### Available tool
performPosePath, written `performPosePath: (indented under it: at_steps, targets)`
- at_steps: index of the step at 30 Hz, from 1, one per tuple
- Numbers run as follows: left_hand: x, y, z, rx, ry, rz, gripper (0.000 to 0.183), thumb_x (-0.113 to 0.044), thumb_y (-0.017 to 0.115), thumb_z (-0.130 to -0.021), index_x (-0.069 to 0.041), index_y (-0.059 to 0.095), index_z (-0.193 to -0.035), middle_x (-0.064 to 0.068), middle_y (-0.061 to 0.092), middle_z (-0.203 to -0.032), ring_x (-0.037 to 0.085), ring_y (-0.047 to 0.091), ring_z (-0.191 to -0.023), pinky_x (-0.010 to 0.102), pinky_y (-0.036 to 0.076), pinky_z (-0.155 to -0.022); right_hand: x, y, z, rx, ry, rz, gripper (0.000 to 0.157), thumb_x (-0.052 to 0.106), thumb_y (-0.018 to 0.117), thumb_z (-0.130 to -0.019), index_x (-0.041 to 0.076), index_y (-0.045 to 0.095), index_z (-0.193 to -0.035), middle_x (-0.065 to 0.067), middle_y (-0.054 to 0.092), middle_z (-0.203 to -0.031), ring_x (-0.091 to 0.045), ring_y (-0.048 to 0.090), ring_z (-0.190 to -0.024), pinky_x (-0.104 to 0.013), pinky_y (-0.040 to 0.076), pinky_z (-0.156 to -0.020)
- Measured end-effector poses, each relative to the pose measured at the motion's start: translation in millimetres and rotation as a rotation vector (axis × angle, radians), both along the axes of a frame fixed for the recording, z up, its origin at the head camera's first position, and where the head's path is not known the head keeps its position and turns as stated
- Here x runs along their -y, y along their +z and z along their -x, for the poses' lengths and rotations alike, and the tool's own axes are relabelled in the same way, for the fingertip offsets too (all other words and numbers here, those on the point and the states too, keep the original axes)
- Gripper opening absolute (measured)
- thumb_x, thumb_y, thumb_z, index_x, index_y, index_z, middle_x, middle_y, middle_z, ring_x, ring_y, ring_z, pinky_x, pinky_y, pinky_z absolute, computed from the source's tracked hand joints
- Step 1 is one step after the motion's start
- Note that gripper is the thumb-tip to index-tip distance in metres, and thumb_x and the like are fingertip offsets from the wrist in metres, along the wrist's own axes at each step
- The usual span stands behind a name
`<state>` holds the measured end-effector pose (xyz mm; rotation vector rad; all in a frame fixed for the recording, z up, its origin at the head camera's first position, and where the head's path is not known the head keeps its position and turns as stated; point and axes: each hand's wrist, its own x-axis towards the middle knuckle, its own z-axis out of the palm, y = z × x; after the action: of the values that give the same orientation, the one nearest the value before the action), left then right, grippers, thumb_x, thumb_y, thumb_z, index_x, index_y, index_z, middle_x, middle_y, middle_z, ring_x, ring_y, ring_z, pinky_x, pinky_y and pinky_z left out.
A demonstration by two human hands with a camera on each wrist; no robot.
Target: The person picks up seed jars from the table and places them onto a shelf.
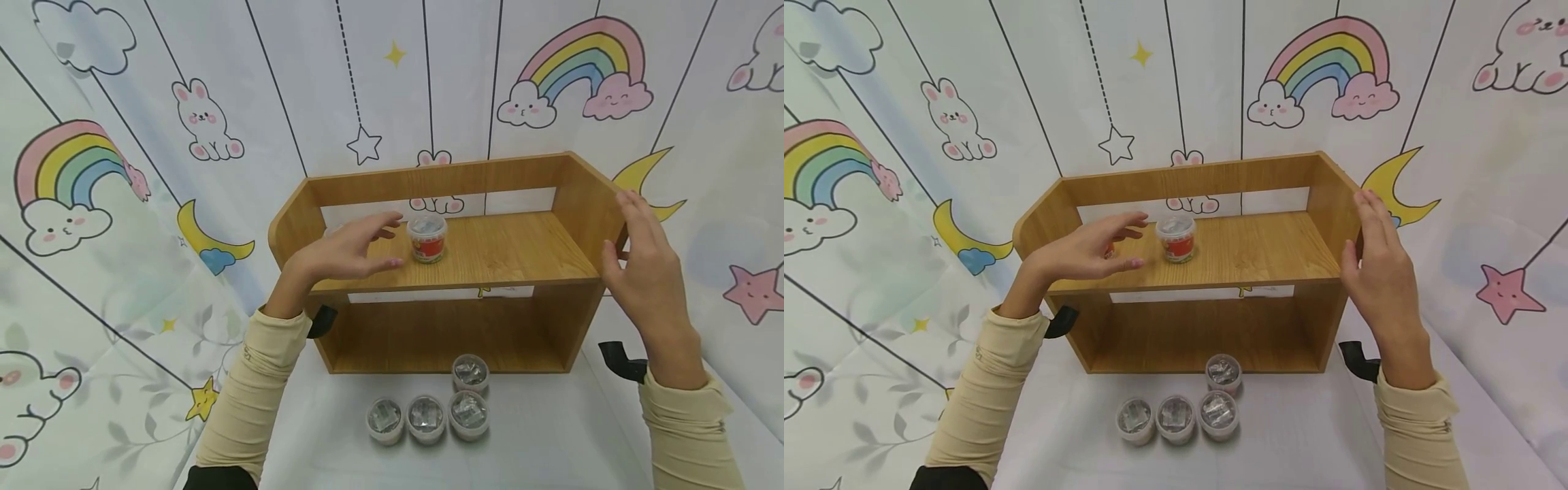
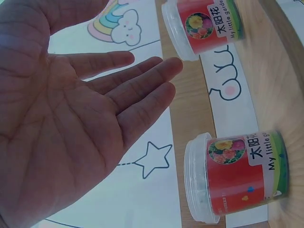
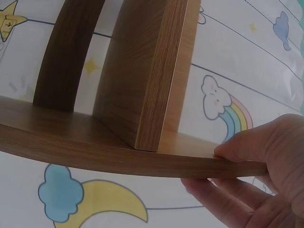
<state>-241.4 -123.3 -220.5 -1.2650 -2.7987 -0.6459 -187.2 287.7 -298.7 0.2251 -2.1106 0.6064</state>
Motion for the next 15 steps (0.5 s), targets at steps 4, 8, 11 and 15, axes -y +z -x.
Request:
performPosePath:
  at_steps: [4,8,11,15]
  targets:
    - [3.3,-5.1,-4.2,-0.008,-0.027,-0.024,0.078,-0.036,0.07,-0.092,-0.004,0.031,-0.151,0.012,0.042,-0.149,0.026,0.049,-0.13,0.04,0.038,-0.109,0.1,0.2,0.2,0.003,0.004,0.006,0.075,-0.01,0.062,-0.088,0.012,0.034,-0.154,-0.008,0.033,-0.158,-0.039,0.042,-0.135,-0.068,0.047,-0.075]
    - [6.0,-10.2,-9.1,-0.001,-0.043,-0.048,0.079,-0.037,0.07,-0.091,-0.005,0.031,-0.152,0.011,0.04,-0.151,0.026,0.047,-0.132,0.042,0.037,-0.109,-0.3,-0.1,0.5,0.004,0.0,0.004,0.075,-0.009,0.062,-0.088,0.012,0.034,-0.154,-0.008,0.032,-0.158,-0.038,0.042,-0.135,-0.068,0.047,-0.075]
    - [7.8,-13.8,-13.0,0.007,-0.039,-0.056,0.079,-0.036,0.071,-0.09,-0.006,0.033,-0.151,0.011,0.041,-0.15,0.026,0.047,-0.131,0.043,0.038,-0.108,-0.6,0.0,0.6,0.004,-0.006,-0.001,0.075,-0.01,0.063,-0.088,0.013,0.034,-0.154,-0.008,0.032,-0.158,-0.038,0.042,-0.135,-0.067,0.048,-0.074]
    - [9.8,-19.0,-17.9,0.017,-0.036,-0.067,0.076,-0.036,0.072,-0.09,-0.007,0.035,-0.15,0.009,0.043,-0.148,0.025,0.047,-0.131,0.041,0.039,-0.108,-0.5,0.5,0.6,0.008,-0.001,0.007,0.074,-0.011,0.062,-0.087,0.011,0.035,-0.153,-0.01,0.033,-0.157,-0.039,0.041,-0.135,-0.068,0.047,-0.074]
